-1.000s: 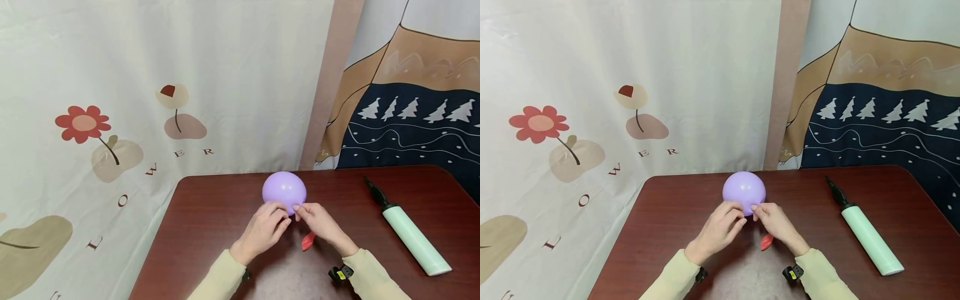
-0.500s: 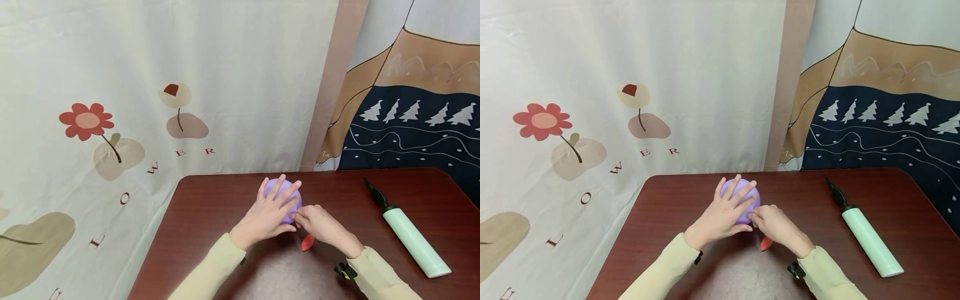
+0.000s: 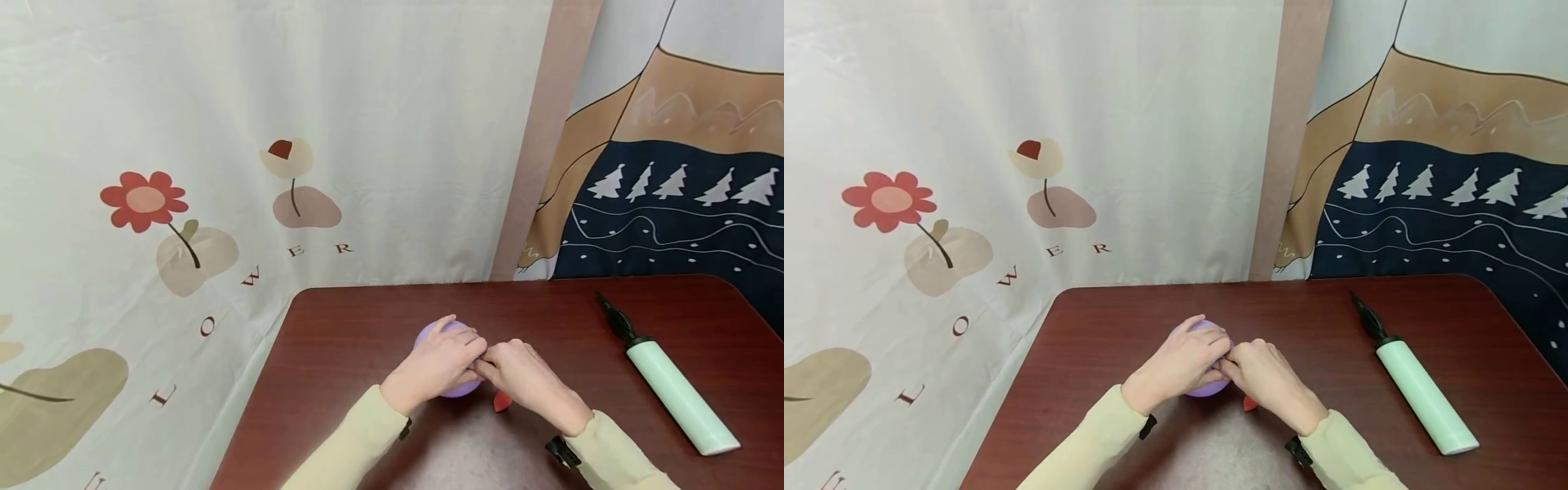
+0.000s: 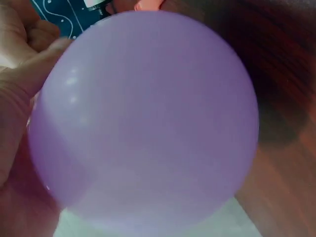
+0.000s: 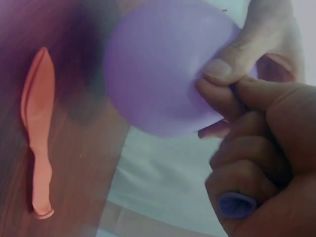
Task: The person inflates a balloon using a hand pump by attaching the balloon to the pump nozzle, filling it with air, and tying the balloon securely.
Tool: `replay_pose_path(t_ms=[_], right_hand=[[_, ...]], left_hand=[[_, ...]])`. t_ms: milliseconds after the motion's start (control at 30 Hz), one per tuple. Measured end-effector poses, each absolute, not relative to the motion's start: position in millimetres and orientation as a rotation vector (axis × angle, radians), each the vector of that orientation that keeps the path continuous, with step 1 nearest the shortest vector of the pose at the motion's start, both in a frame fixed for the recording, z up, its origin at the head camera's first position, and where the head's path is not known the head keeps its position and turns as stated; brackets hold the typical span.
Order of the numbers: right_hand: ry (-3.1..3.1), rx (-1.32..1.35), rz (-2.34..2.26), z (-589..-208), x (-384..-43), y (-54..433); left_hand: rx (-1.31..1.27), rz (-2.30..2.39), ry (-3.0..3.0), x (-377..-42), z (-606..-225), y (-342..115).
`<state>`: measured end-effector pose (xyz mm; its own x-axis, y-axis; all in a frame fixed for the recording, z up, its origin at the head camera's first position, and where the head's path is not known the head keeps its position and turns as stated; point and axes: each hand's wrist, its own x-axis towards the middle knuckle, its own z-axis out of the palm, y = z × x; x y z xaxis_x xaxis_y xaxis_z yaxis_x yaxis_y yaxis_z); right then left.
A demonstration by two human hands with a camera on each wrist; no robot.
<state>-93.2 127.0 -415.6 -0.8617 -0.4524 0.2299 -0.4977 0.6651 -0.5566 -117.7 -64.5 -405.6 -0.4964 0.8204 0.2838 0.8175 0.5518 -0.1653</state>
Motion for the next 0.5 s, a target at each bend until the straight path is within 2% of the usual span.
replay_pose_path(t_ms=[133, 300, 500], right_hand=[[-2.785, 0.756, 0.992, -416.7, -91.3, 130.5], [-2.761, 0.839, 1.01, -413.8, -88.9, 138.1], [-2.726, 0.866, 0.953, -408.4, -84.1, 141.2]], left_hand=[[-1.249, -0.008, -2.534, -114.6, -406.9, -62.1], [-1.122, 0.045, -2.467, -113.6, -414.2, -61.0], [-1.137, 0.127, -2.368, -111.5, -429.6, -64.3]])
